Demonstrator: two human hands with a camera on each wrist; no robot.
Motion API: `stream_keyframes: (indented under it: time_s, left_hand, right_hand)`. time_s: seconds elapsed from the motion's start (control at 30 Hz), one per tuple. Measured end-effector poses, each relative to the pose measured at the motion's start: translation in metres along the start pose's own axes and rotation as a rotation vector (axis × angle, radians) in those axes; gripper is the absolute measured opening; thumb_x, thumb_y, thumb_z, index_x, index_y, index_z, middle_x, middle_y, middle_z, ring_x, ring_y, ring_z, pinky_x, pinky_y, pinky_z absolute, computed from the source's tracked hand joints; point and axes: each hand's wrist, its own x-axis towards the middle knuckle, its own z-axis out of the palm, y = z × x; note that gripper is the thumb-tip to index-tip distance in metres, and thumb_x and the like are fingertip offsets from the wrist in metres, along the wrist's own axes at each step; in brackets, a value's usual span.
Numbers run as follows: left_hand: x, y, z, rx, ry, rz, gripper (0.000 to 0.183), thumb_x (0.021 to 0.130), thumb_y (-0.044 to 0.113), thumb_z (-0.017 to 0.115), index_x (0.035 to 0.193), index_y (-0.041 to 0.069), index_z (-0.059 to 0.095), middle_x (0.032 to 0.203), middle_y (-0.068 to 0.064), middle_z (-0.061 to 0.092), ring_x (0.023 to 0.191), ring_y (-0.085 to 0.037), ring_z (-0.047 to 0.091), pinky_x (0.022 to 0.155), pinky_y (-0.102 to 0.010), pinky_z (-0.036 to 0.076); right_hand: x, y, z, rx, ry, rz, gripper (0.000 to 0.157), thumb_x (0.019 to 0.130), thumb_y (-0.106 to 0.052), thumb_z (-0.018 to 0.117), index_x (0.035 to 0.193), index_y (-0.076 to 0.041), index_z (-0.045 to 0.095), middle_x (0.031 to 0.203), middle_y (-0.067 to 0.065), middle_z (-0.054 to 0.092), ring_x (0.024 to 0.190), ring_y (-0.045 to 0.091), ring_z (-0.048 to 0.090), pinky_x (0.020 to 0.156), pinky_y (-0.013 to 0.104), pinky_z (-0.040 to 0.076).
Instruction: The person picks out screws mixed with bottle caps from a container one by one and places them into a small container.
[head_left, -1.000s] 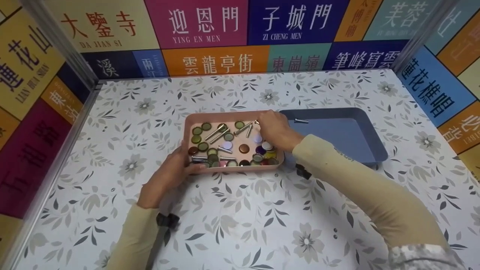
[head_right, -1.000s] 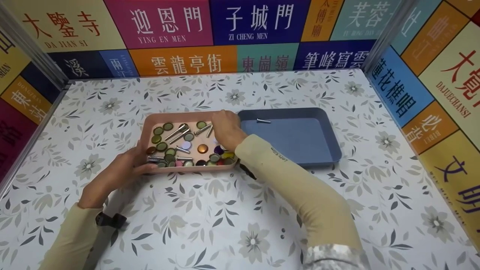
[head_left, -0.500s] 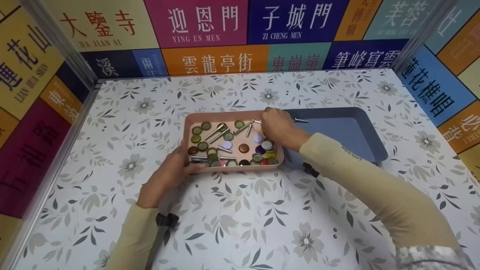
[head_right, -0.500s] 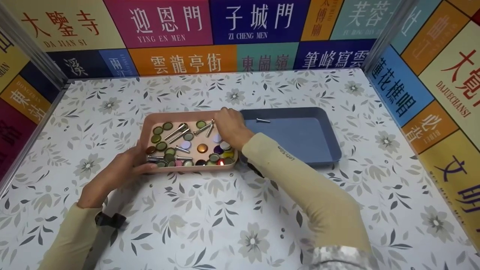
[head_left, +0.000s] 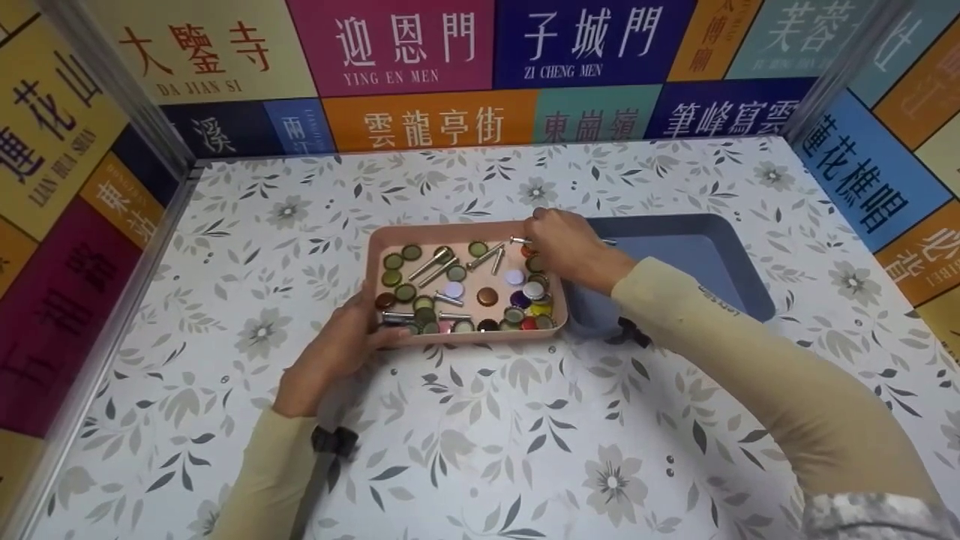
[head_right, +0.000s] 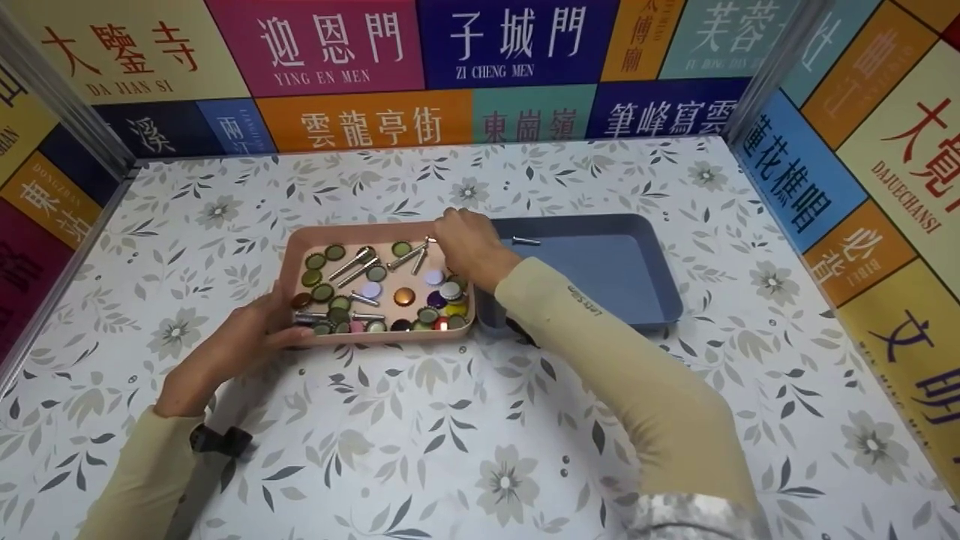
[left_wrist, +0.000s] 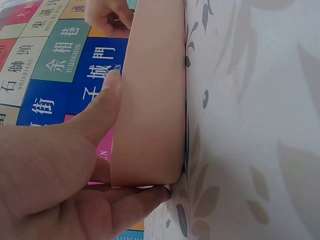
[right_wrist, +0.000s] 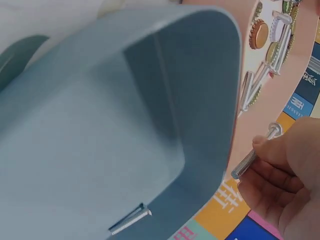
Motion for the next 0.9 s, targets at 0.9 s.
stream_keyframes:
  time_s: [0.9]
  left_hand:
    - [0.002, -0.002, 0.001, -0.035, 0.018, 0.035, 0.096, 0.094, 0.027, 0.070, 0.162, 0.011, 0.003, 0.158, -0.023, 0.035, 0.140, -0.036, 0.045, 0.121, -0.050, 0.031]
  right_hand:
    - [-0.018, 0.045, -0.015, -0.064, 0.000, -0.090, 0.016, 0.079, 0.015, 0.063, 0.094, 0.007, 0.066, 0.092, 0.022, 0.065, 0.084, 0.038, 0.063, 0.072, 0.049, 0.057]
